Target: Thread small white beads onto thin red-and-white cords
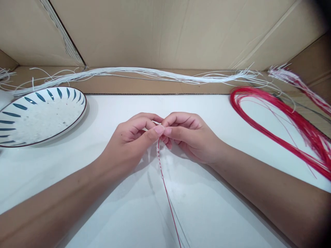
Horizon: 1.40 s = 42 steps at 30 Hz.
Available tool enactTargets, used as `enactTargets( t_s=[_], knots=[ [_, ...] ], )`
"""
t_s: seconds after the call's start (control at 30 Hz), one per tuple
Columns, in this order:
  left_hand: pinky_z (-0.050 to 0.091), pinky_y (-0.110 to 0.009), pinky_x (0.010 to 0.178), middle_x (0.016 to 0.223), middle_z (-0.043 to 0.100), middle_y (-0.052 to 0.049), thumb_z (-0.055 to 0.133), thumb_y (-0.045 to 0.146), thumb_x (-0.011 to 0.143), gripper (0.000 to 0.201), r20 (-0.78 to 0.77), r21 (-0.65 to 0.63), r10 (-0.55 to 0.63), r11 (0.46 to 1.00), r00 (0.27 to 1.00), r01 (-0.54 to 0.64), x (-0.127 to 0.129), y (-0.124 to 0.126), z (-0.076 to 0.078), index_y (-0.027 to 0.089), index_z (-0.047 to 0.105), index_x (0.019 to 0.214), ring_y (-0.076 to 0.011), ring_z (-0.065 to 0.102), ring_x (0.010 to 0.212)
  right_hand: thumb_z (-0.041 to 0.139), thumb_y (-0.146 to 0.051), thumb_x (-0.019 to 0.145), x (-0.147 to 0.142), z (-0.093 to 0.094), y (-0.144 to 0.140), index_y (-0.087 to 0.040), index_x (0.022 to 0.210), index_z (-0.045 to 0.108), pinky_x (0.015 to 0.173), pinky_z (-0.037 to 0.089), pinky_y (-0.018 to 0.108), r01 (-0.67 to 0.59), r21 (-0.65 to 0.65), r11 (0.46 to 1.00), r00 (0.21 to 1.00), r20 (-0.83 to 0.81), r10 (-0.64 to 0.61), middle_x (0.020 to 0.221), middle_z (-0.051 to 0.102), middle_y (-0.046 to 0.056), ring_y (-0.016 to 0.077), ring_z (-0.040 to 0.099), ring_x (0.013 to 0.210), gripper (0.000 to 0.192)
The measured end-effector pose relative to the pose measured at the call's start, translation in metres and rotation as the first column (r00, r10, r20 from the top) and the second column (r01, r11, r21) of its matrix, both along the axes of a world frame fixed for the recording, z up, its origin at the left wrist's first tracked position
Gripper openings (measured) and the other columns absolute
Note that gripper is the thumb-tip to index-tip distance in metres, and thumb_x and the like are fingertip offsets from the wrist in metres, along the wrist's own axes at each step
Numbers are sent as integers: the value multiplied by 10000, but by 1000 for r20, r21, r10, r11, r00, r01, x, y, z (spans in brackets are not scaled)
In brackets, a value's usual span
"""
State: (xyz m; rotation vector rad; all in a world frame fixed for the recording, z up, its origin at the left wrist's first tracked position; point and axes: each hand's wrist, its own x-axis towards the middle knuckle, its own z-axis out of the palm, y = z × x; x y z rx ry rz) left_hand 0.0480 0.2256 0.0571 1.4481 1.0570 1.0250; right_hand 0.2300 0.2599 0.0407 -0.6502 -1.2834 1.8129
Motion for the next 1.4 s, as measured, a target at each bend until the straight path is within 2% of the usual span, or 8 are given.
enactTargets(
  t_s=[0.2, 0.63, 0.9, 1.07, 1.23, 1.4],
  knots=[
    [535, -292, 903, 1069, 723, -33, 634, 359, 984, 297, -63, 49, 0, 999, 998, 3, -1, 1, 0, 230, 738, 739, -189, 652, 1081, 696, -126, 849, 0, 0, 0, -149, 751, 706, 594, 502, 188, 16, 29, 999, 999, 27, -17, 694, 658, -19, 71, 590, 614, 101],
    [526, -254, 908, 1082, 704, -35, 659, 384, 970, 294, -103, 67, 9, 998, 995, -2, -1, 3, 0, 237, 743, 729, -174, 622, 1146, 695, -158, 870, 1, -2, -1, -151, 802, 694, 619, 502, 202, 4, 66, 998, 999, 48, -7, 716, 646, -23, 73, 586, 644, 69],
    [525, -233, 917, 1098, 687, -23, 662, 402, 967, 297, -123, 76, -19, 997, 992, 29, -3, 2, 0, 244, 733, 727, -156, 607, 1121, 736, -153, 790, -2, 1, -3, -149, 748, 649, 551, 405, 217, 79, 89, 993, 991, 101, -88, 656, 594, -28, 73, 510, 587, 97],
    [531, -252, 912, 1178, 661, -30, 663, 411, 965, 247, -154, 67, -21, 997, 988, 32, -5, 4, -1, 263, 753, 788, -169, 598, 1183, 739, -143, 758, -5, 4, -3, -148, 726, 647, 554, 393, 208, 97, 55, 994, 992, 70, -100, 642, 581, -39, 65, 493, 574, 97],
    [550, -312, 937, 1314, 605, -48, 714, 365, 923, 125, -186, 50, -87, 994, 979, 98, -6, 3, -7, 265, 740, 853, -224, 548, 1308, 697, -193, 786, -4, 4, 0, -157, 719, 640, 564, 409, 207, 127, -32, 991, 990, 59, -125, 621, 599, -34, 71, 505, 567, 95],
    [552, -394, 955, 1417, 558, -61, 725, 269, 871, 30, -173, 28, -115, 992, 978, 121, -7, 2, -8, 259, 748, 886, -269, 595, 1238, 704, -222, 795, -4, 3, 1, -163, 732, 631, 581, 416, 216, 126, -43, 991, 991, 52, -124, 620, 631, -25, 78, 508, 569, 113]
  ],
)
